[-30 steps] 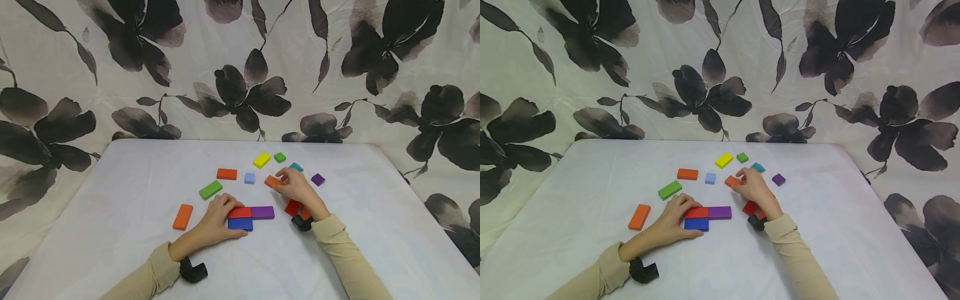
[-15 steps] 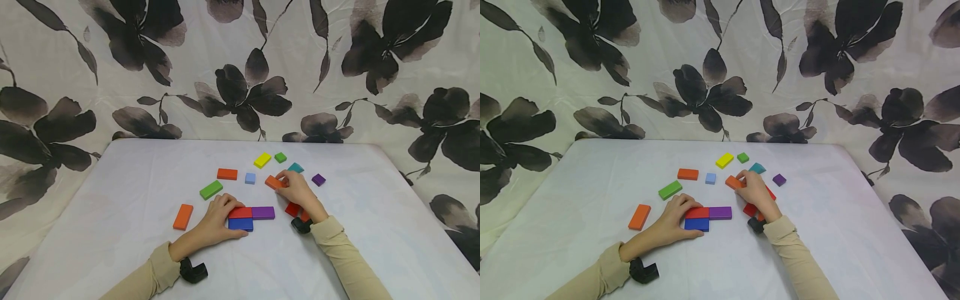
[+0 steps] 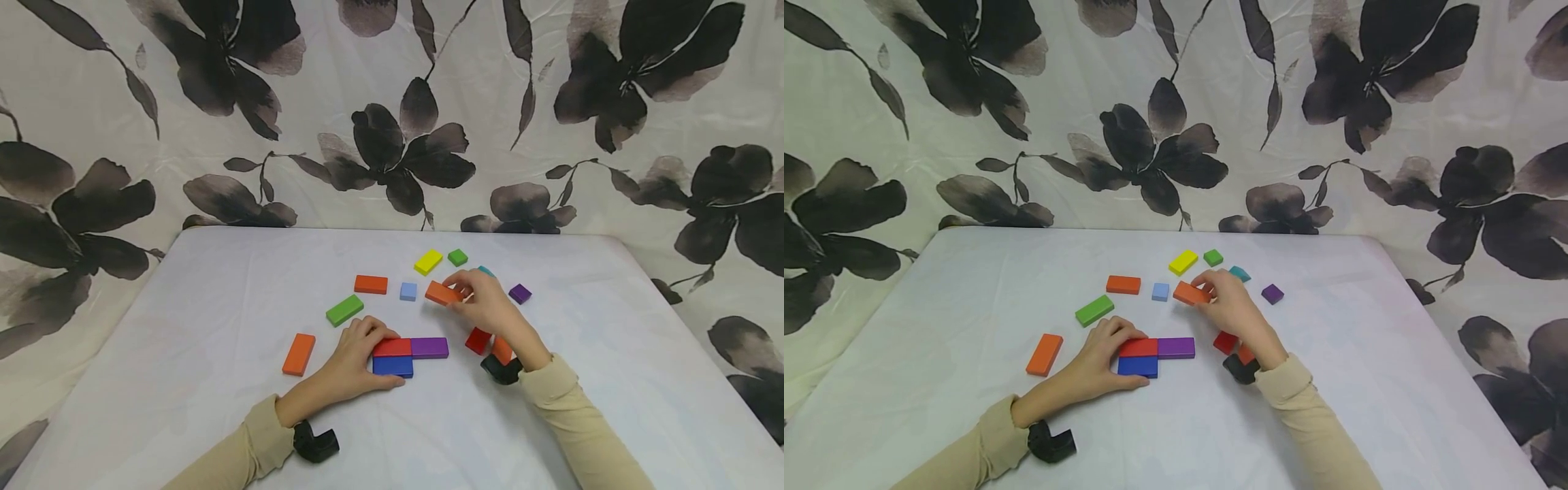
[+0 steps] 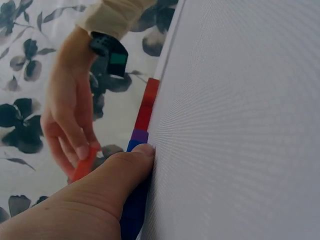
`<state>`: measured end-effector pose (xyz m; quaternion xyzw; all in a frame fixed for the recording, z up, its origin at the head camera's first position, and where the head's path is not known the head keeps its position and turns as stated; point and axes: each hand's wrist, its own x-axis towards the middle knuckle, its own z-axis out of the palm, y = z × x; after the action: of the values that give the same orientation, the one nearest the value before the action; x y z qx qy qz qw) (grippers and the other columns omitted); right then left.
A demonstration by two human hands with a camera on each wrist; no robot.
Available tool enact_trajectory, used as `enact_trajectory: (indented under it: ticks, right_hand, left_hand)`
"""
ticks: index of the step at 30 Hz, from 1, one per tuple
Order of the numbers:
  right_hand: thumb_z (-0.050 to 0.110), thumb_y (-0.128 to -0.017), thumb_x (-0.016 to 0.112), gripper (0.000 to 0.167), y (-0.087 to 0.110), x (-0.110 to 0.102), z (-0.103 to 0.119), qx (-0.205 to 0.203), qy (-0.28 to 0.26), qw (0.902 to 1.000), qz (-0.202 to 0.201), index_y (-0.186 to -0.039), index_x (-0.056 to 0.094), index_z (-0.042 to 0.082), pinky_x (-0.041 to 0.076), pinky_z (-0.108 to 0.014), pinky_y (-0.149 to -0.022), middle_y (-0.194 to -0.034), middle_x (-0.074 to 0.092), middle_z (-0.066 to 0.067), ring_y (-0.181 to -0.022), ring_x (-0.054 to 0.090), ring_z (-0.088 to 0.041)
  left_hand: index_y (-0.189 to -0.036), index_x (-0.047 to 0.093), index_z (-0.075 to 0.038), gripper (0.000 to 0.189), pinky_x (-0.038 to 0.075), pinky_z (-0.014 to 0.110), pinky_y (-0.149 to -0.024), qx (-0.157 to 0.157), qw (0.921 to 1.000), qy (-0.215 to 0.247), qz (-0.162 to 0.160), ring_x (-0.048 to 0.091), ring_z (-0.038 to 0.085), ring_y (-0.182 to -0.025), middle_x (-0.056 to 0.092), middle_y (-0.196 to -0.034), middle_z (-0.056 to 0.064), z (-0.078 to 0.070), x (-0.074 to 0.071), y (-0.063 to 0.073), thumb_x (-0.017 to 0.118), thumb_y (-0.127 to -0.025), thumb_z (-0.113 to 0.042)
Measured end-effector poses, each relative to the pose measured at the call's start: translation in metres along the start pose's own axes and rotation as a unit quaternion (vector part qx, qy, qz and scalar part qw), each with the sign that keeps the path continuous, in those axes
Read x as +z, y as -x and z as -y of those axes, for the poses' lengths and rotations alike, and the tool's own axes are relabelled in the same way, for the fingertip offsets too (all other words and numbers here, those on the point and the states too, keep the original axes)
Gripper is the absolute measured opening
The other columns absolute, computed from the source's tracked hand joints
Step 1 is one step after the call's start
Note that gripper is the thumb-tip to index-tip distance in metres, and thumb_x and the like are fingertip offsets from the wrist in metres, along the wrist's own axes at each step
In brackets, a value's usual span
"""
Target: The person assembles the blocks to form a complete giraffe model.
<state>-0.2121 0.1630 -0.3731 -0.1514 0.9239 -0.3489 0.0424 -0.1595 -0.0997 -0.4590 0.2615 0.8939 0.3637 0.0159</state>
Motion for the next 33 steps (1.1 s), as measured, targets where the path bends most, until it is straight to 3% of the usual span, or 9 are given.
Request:
enact_trajectory:
  ticks: [7, 11, 23, 33]
  right_hand:
    - [-0.002, -0.085, 0.072, 0.032, 0.022, -0.002, 0.016, -0.084, -0.011, 0.9962, 0.021, -0.117, 0.067, 0.002, 0.053, -0.044, -0.085, -0.109, 0.065, -0.01, -0.097, 0.058, -0.026]
    - [-0.003, -0.085, 0.072, 0.032, 0.036, 0.002, 0.021, -0.109, -0.002, 0.9935, 0.035, -0.116, 0.068, 0.004, 0.053, -0.042, -0.084, -0.106, 0.064, -0.004, -0.096, 0.059, -0.022]
    - [0.0, -0.085, 0.074, 0.031, 0.072, 0.027, 0.017, -0.111, 0.042, 0.989, 0.088, -0.113, 0.069, 0.011, 0.052, -0.034, -0.08, -0.1, 0.059, 0.003, -0.093, 0.055, -0.016]
    - [-0.002, -0.083, 0.075, 0.03, 0.082, 0.045, 0.011, -0.097, 0.054, 0.989, 0.098, -0.11, 0.07, 0.011, 0.05, -0.027, -0.076, -0.093, 0.05, 0.002, -0.089, 0.052, -0.016]
  left_hand:
    - [-0.124, 0.061, -0.022, 0.059, 0.036, 0.04, -0.089, 0.015, 0.9999, -0.003, -0.007, 0.039, 0.015, -0.111, 0.047, -0.118, -0.005, 0.002, 0.0, 0.001, 0.086, -0.074, -0.042]
    - [-0.123, 0.061, -0.022, 0.059, 0.036, 0.04, -0.088, 0.024, 0.9996, -0.005, -0.01, 0.039, 0.015, -0.109, 0.047, -0.117, -0.005, 0.002, 0.0, 0.002, 0.086, -0.074, -0.042]
    - [-0.124, 0.061, -0.021, 0.058, 0.035, 0.041, -0.09, 0.033, 0.9994, -0.004, -0.007, 0.039, 0.016, -0.11, 0.048, -0.118, -0.004, 0.002, -0.002, 0.003, 0.085, -0.075, -0.041]
    - [-0.124, 0.061, -0.021, 0.058, 0.036, 0.041, -0.091, 0.029, 0.9995, -0.006, -0.008, 0.039, 0.015, -0.112, 0.048, -0.118, -0.004, 0.002, -0.001, 0.003, 0.086, -0.075, -0.04]
